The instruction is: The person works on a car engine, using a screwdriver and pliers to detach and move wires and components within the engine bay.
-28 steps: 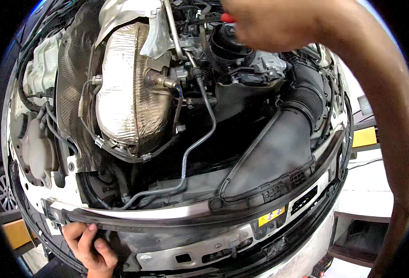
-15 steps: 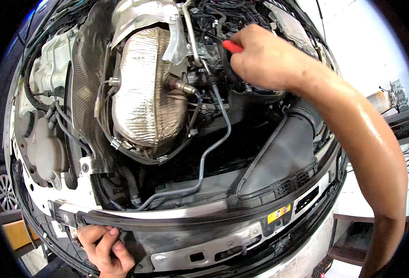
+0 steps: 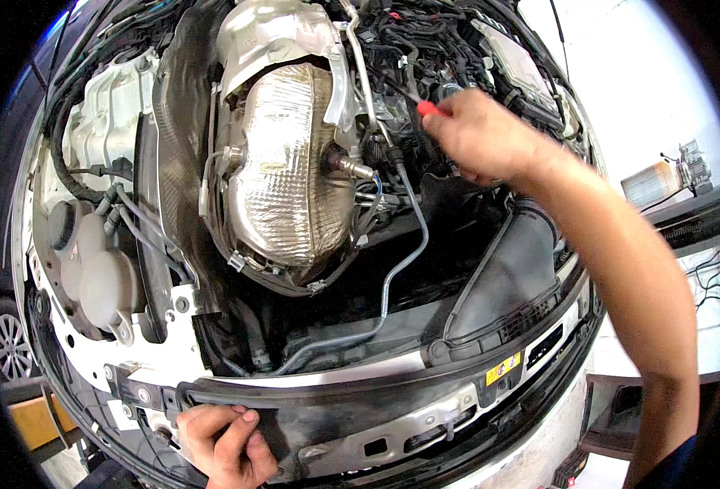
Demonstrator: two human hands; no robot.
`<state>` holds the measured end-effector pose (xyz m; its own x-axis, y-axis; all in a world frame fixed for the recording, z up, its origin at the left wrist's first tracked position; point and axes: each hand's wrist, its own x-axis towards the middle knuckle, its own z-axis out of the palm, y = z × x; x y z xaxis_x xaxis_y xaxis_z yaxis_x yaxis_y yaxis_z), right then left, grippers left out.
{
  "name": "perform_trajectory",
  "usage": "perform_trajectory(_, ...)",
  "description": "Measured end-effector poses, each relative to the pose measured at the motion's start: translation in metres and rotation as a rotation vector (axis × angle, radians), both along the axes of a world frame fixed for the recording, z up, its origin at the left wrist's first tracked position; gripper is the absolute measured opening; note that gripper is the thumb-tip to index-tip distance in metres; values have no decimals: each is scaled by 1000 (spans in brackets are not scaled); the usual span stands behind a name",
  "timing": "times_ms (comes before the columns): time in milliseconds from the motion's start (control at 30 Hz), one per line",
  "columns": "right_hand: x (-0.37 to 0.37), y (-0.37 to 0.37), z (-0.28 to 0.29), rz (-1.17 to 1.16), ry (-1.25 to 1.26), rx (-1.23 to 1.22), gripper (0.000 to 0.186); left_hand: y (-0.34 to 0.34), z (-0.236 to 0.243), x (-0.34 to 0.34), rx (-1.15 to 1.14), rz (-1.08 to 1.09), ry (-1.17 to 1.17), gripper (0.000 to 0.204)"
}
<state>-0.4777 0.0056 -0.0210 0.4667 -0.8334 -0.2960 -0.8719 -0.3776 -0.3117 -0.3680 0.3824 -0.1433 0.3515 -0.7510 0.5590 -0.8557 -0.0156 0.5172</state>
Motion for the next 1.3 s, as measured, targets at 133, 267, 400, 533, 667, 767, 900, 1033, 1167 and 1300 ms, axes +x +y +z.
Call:
perform_trajectory(133, 15, -12, 44, 50, 85, 24, 31, 1, 0, 0, -7, -7, 26, 16)
perform_trajectory(267, 17, -7, 37, -47, -26, -8, 31, 1, -2, -2, 5, 13, 54, 17)
perform_trajectory(400, 9, -6, 38, -100, -34, 9, 35, 1, -3, 0, -15, 6, 30, 16)
perform_trajectory(533, 25, -19, 76, -139, -113, 214, 23, 2, -3, -1, -13, 4, 59, 14)
perform_trajectory(667, 38, -3, 70, -166, -106, 254, 26, 2, -2, 0, -9, 10, 59, 15)
perform_trajectory(767, 37, 12, 53, -252, -168, 242, 28, 3, -2, 2, -16, 10, 68, 15)
perform_trajectory(900, 38, 23, 27, -281, -169, 168, 31, 7, -4, 4, -19, -21, 110, 15)
perform_trajectory(1033, 28, 35, -7, -271, -236, 99, 37, 7, -7, 4, -31, 7, 81, 15)
perform_trajectory(1167, 19, 34, -38, -285, -316, 113, 36, 7, -7, 4, -18, 13, 73, 15)
perform_trajectory(1300, 18, 30, -56, -300, -355, 85, 37, 5, -5, 4, -44, 16, 85, 14)
